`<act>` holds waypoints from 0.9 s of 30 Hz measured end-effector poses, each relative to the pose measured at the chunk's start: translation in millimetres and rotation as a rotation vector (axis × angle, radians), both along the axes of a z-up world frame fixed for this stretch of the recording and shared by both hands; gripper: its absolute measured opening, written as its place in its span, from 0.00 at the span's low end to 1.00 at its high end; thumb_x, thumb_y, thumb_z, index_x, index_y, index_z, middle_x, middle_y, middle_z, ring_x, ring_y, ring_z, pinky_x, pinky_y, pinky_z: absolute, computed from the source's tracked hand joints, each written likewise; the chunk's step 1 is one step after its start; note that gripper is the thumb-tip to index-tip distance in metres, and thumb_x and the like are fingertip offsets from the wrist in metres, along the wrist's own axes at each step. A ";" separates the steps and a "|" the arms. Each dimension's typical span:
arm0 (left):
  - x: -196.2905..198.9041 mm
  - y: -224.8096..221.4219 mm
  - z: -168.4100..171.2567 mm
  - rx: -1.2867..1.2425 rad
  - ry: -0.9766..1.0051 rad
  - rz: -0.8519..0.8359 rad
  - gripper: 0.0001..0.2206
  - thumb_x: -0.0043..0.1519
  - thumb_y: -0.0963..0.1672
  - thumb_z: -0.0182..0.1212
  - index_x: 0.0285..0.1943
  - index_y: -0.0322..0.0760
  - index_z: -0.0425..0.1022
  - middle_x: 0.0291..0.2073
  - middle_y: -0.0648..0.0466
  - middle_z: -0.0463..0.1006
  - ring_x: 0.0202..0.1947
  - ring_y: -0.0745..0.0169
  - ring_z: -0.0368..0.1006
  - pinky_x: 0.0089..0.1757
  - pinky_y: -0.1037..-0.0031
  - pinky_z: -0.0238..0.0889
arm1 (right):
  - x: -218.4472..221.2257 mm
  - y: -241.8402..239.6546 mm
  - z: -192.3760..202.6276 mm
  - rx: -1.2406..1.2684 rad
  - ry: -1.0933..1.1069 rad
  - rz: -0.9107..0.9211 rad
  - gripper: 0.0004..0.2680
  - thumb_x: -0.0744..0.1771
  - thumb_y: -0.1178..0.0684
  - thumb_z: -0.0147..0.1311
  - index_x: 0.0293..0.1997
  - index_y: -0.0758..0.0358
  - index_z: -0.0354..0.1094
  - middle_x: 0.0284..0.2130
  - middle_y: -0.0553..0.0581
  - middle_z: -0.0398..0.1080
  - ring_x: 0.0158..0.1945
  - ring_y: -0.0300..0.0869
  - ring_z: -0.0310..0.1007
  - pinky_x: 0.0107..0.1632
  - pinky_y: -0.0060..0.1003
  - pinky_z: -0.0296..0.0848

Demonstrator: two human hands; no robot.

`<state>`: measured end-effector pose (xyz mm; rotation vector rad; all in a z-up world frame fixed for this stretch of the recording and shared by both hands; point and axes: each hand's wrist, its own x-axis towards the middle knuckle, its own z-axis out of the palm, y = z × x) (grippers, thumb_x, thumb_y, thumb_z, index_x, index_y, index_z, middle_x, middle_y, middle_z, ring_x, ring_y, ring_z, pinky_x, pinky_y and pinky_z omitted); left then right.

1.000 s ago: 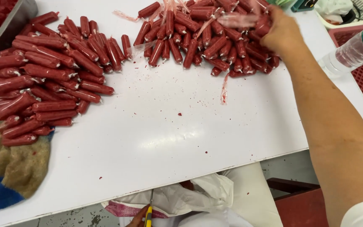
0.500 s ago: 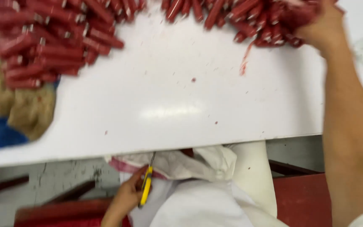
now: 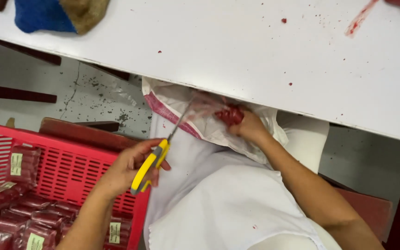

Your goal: The person is bagging sausages by picking them up from a pile and placing them into a plastic bag, using scissors to cut the plastic casing as needed.

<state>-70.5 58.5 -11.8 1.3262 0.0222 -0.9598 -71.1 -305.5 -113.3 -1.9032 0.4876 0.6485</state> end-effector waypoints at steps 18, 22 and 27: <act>13.2 -65.8 -19.6 0.184 0.127 -0.497 0.35 0.57 0.39 0.64 0.75 0.29 0.54 0.38 0.36 0.80 0.24 0.50 0.80 0.15 0.75 0.68 | -31.8 -13.7 -6.8 0.620 0.098 -0.416 0.20 0.53 0.71 0.66 0.45 0.71 0.66 0.29 0.68 0.71 0.32 0.60 0.79 0.31 0.48 0.80; 15.0 -60.9 -25.1 0.217 0.083 -0.527 0.35 0.57 0.36 0.63 0.76 0.32 0.54 0.38 0.36 0.80 0.25 0.50 0.80 0.16 0.77 0.66 | -30.6 -10.9 -5.4 0.602 0.090 -0.423 0.20 0.52 0.70 0.66 0.46 0.71 0.67 0.28 0.65 0.70 0.31 0.58 0.78 0.30 0.45 0.79; 8.7 -46.3 -16.2 0.220 0.092 -0.482 0.36 0.55 0.35 0.62 0.76 0.35 0.56 0.38 0.37 0.81 0.25 0.51 0.80 0.15 0.78 0.65 | -21.3 -13.7 5.5 0.587 0.055 -0.434 0.22 0.51 0.71 0.66 0.47 0.71 0.67 0.27 0.65 0.69 0.30 0.58 0.77 0.30 0.47 0.80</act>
